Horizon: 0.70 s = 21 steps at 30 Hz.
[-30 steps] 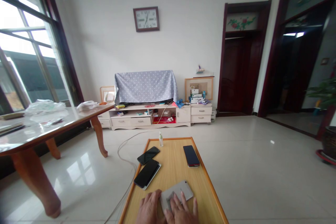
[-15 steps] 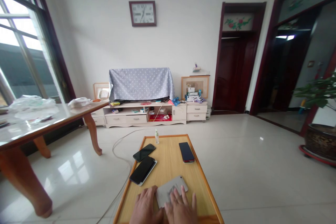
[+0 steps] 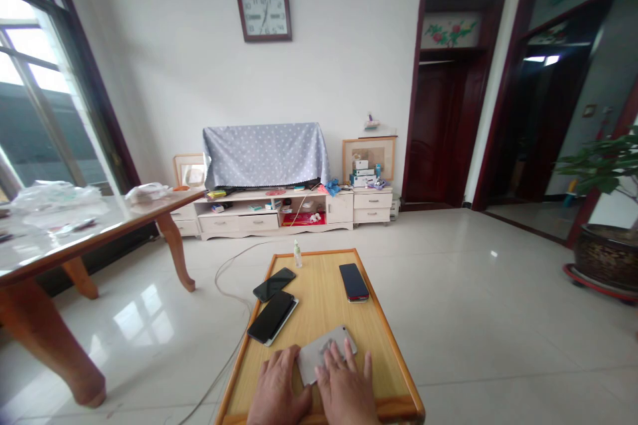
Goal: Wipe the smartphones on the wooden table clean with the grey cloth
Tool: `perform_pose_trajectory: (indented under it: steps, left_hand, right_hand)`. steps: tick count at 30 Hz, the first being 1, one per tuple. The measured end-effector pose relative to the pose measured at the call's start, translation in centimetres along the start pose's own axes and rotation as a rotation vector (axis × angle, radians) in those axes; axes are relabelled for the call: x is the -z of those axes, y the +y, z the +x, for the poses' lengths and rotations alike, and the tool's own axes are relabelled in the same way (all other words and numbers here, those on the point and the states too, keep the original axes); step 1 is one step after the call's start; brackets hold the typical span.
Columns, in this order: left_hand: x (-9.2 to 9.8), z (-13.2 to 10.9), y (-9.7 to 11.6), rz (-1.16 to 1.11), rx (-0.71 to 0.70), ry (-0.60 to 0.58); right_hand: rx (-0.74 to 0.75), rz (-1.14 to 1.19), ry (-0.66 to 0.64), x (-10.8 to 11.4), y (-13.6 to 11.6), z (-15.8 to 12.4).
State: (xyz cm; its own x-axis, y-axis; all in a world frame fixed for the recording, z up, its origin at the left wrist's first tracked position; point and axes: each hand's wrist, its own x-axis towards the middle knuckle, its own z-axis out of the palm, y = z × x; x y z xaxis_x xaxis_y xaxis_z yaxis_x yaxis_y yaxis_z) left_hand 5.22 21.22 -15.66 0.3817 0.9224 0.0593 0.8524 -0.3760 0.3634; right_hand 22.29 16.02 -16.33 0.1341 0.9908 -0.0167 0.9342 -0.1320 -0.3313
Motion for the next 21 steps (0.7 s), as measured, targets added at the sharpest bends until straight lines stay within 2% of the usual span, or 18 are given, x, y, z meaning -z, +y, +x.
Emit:
perform_pose_trajectory:
  steps: [2, 4, 11, 13, 16, 18, 21]
  left_hand:
    - [-0.1, 0.0, 0.1, -0.008, 0.000, 0.021]
    - [-0.1, 0.0, 0.0, -0.019, -0.007, 0.030]
    - [-0.1, 0.1, -0.1, -0.006, -0.010, -0.012]
    - [0.0, 0.0, 0.0, -0.008, -0.001, -0.006]
    - [0.1, 0.0, 0.3, -0.028, 0.002, 0.011]
    - [0.3, 0.0, 0.4, -0.026, 0.006, -0.007]
    - [0.4, 0.1, 0.4, -0.005, 0.014, -0.038]
  right_hand:
    - [-0.131, -0.048, 0.052, 0.9, 1.3, 0.9]
    - [-0.177, -0.071, 0.066, 1.3, 1.8, 1.3]
    - [0.166, 0.051, -0.088, -0.7, -1.8, -0.7]
    - [0.130, 0.043, -0.058, -0.3, -1.5, -0.2]
    - [-0.040, -0.011, 0.021, 1.0, 0.0, 1.3]
    - [-0.099, -0.027, 0.035, 1.4, 0.4, 2.0]
    - [0.006, 0.006, 0.003, 0.6, -0.8, 1.6]
